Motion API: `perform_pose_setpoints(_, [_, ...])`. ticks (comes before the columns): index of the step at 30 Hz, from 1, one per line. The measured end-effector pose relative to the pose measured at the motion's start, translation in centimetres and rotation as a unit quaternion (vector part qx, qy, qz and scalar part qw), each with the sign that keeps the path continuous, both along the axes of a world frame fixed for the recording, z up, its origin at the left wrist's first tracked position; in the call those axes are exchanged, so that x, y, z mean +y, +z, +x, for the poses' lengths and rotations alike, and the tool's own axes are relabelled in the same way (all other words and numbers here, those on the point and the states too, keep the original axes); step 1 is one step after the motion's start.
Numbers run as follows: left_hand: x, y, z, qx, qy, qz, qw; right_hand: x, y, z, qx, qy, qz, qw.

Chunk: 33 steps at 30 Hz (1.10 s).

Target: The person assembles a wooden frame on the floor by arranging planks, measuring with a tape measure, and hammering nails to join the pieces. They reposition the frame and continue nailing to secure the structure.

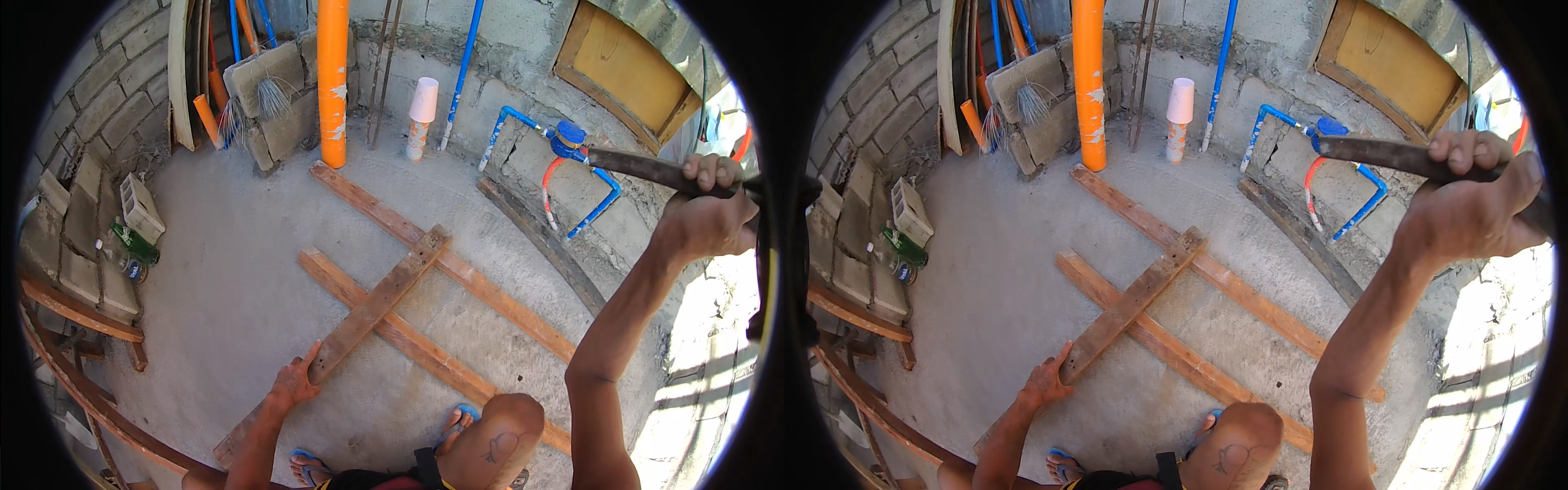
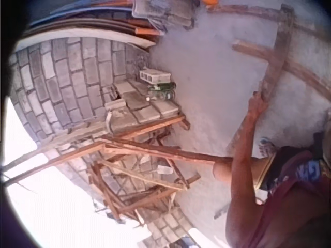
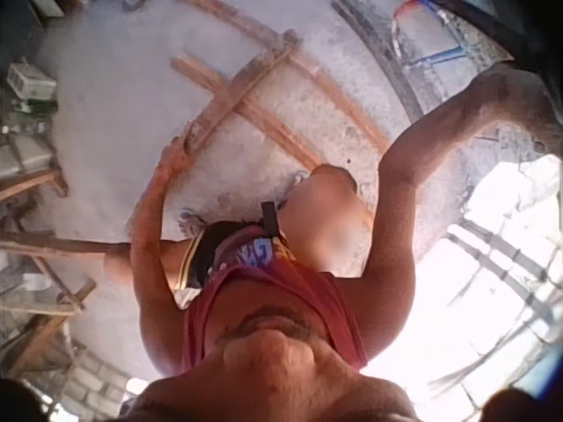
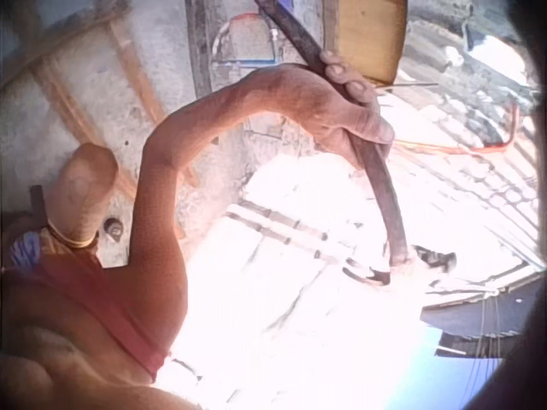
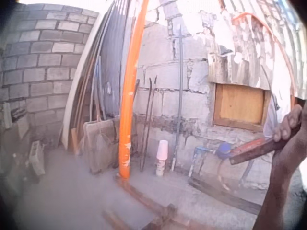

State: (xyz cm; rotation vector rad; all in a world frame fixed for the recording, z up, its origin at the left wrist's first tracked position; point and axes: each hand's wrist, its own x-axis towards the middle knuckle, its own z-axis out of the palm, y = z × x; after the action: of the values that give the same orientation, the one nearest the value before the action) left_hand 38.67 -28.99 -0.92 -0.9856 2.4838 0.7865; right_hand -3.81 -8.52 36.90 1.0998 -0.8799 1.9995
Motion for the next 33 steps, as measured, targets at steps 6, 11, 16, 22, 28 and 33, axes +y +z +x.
perform_pose_setpoints(6, [-0.3,1.0,-0.3,-0.024,-0.009,0.010,1.000,0.1,-37.0,2.5,-0.249,-0.102,0.807,0.526])
perform_pose_setpoints(11, [-0.2,1.0,-0.3,-0.001,-0.023,-0.010,1.000,4.5,-30.5,1.7,-0.287,-0.145,0.580,0.748])
perform_pose_setpoints(16, [0.2,0.5,-0.1,-0.023,-0.011,0.006,1.000,0.4,-8.4,0.4,-0.111,-0.016,0.172,0.979])
perform_pose_setpoints(22, [0.1,1.3,-0.3,-0.016,0.000,0.002,1.000,-2.2,-27.9,1.5,-0.299,-0.147,0.617,0.713])
perform_pose_setpoints(28, [1.1,0.8,0.1,-0.009,0.000,0.018,1.000,8.1,-39.4,6.1,-0.315,-0.138,0.620,0.705])
perform_pose_setpoints(33, [1.9,-0.3,-0.6,0.047,-0.006,0.003,0.999,22.7,-32.3,10.4,-0.470,-0.097,0.616,0.625])
